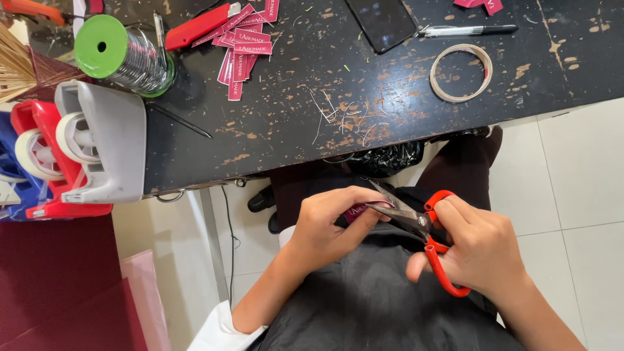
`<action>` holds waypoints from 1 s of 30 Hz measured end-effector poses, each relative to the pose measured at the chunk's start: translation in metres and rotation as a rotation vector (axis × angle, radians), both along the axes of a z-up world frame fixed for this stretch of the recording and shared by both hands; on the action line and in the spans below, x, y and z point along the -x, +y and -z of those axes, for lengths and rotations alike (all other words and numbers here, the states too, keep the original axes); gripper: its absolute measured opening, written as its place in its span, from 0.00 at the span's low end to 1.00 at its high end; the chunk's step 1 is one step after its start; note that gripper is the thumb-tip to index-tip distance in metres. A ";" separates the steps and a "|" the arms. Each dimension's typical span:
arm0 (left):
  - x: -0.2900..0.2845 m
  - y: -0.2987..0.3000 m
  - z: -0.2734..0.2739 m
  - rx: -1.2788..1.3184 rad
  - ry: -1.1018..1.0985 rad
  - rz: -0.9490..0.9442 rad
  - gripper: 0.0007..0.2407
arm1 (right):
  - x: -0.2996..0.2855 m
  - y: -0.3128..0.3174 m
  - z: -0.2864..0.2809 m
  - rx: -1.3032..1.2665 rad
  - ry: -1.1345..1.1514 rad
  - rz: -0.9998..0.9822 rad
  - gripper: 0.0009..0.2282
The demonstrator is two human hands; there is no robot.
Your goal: The person sits at a table and uses red-handled scissors to cut small rectangular pieces of red paper. They hold the paper in their left hand and cut it into smaller strips, placing the cut pieces onto the table surface.
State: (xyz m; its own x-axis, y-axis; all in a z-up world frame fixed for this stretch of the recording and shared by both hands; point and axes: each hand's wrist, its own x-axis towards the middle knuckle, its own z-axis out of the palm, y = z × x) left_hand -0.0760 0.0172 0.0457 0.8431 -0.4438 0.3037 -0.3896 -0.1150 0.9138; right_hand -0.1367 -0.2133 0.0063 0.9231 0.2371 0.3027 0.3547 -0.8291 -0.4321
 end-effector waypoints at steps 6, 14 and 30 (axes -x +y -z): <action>-0.001 0.001 -0.001 -0.024 -0.030 0.017 0.02 | 0.000 0.000 -0.001 -0.003 0.006 -0.017 0.35; -0.002 0.004 -0.004 -0.074 -0.050 0.028 0.03 | -0.002 -0.001 -0.002 0.011 -0.015 -0.037 0.35; -0.003 0.005 -0.007 -0.131 -0.051 0.065 0.07 | -0.002 -0.005 0.007 0.035 -0.034 -0.050 0.35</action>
State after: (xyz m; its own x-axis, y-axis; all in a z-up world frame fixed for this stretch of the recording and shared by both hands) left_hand -0.0728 0.0218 0.0524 0.7965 -0.5353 0.2811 -0.4453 -0.2049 0.8716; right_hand -0.1347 -0.2182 -0.0012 0.8991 0.2939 0.3245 0.4102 -0.8246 -0.3897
